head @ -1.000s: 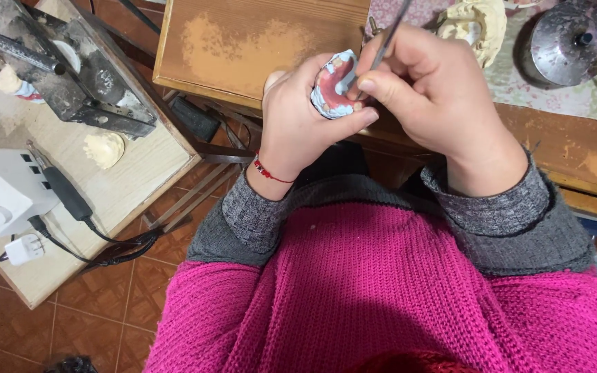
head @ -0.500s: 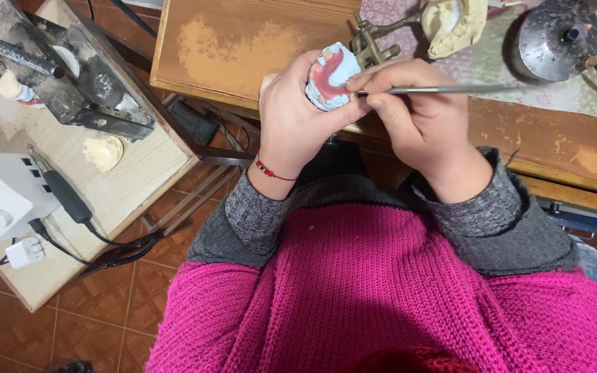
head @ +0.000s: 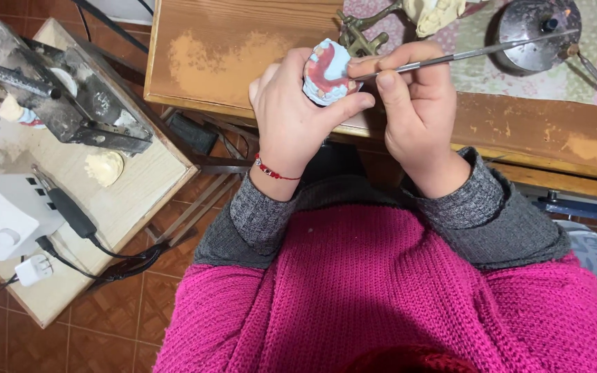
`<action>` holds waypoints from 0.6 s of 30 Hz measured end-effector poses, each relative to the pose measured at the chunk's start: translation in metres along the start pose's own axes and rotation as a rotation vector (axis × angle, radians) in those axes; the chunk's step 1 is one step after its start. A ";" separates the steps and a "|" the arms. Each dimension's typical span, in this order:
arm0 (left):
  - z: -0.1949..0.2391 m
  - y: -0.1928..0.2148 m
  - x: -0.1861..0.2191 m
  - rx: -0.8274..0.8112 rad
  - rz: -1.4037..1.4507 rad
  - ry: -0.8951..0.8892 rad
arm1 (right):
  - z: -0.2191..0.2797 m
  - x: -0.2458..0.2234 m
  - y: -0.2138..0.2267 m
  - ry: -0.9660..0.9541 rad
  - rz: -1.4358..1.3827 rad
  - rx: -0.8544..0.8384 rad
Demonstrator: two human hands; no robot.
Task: Applying and shaping wax on a dental model to create a prosthetic appliance.
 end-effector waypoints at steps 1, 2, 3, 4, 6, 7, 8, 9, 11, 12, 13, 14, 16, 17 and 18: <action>0.001 0.000 0.000 0.019 0.026 0.009 | 0.000 0.001 0.000 -0.003 -0.027 0.009; 0.001 0.000 0.000 0.038 0.052 0.019 | 0.000 0.002 -0.001 -0.007 -0.054 0.019; 0.001 0.003 0.005 0.039 0.050 0.017 | 0.000 0.001 -0.001 -0.005 -0.055 0.019; 0.000 0.007 0.010 0.127 0.033 -0.058 | 0.000 0.000 -0.001 0.001 -0.037 0.017; 0.001 0.012 0.016 0.216 0.013 -0.135 | 0.000 -0.001 -0.001 0.009 -0.020 0.014; 0.001 0.014 0.017 0.238 -0.086 -0.237 | 0.000 -0.002 0.000 0.025 0.007 0.003; 0.001 0.015 0.018 0.260 -0.184 -0.338 | -0.001 -0.002 0.000 0.042 0.035 -0.009; 0.003 0.016 0.018 0.260 -0.185 -0.338 | 0.000 -0.003 0.001 0.042 0.035 -0.010; 0.007 0.017 0.018 0.185 -0.249 -0.415 | 0.001 -0.005 0.000 0.048 0.063 0.002; 0.007 0.019 0.020 0.186 -0.251 -0.414 | 0.002 -0.003 0.001 0.049 0.061 -0.001; 0.006 0.020 0.022 0.193 -0.234 -0.440 | 0.004 -0.002 0.002 0.058 0.068 0.011; 0.005 0.021 0.024 0.199 -0.217 -0.467 | 0.005 -0.001 0.003 0.067 0.075 0.022; 0.003 0.022 0.023 0.186 -0.206 -0.475 | 0.005 -0.002 0.002 0.067 0.063 0.016; 0.002 0.023 0.023 0.170 -0.191 -0.483 | 0.006 -0.003 0.002 0.064 0.052 0.013; 0.002 0.023 0.024 0.170 -0.191 -0.483 | 0.006 -0.003 0.002 0.064 0.052 0.014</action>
Point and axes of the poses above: each hand's wrist, its own z-axis away from the middle knuckle, its own y-axis out of the back of the hand, x = y × z, the point moved 1 cm from there along -z, towards the middle knuckle, and after that the axes turned 6 degrees about -y, right-handed, at the moved point
